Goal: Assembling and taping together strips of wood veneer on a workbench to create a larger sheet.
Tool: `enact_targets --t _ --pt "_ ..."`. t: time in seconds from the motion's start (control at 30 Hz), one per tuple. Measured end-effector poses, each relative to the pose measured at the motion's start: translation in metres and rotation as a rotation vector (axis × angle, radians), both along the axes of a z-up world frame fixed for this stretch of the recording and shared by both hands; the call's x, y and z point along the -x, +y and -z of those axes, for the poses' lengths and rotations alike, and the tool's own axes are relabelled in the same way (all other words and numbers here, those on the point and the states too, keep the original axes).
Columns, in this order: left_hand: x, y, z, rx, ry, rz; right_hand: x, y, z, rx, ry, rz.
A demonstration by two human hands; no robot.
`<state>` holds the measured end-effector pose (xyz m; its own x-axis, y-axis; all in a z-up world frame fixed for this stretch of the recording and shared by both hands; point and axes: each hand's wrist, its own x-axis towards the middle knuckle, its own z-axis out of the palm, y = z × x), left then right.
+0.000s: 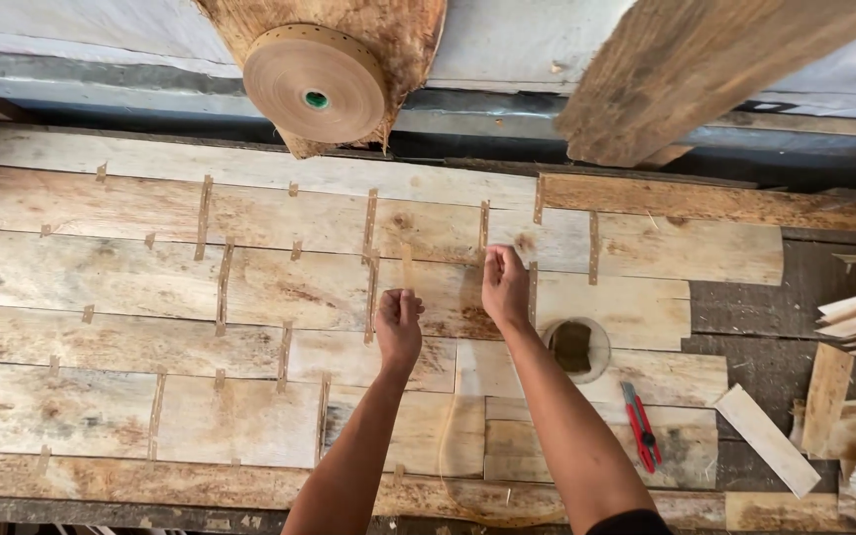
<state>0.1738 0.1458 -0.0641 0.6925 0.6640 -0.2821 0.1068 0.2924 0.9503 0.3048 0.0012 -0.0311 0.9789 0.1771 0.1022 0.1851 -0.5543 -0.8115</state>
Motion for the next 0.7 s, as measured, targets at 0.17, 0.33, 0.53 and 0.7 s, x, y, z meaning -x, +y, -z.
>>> enact_targets --t 0.17,0.33,0.53,0.7 --pt "-0.009 0.016 -0.003 0.074 -0.005 -0.034 -0.047 0.034 0.007 -0.015 -0.011 0.002" --pt "-0.012 0.027 -0.014 0.097 -0.01 -0.033 -0.07 0.041 0.044 -0.084 0.025 0.037" --pt "-0.016 0.039 -0.017 0.167 -0.001 -0.131 -0.072 0.04 0.078 -0.529 0.036 0.031" --pt "-0.024 0.038 -0.014 0.149 0.007 -0.08 -0.068 0.04 0.062 -0.577 0.096 0.033"
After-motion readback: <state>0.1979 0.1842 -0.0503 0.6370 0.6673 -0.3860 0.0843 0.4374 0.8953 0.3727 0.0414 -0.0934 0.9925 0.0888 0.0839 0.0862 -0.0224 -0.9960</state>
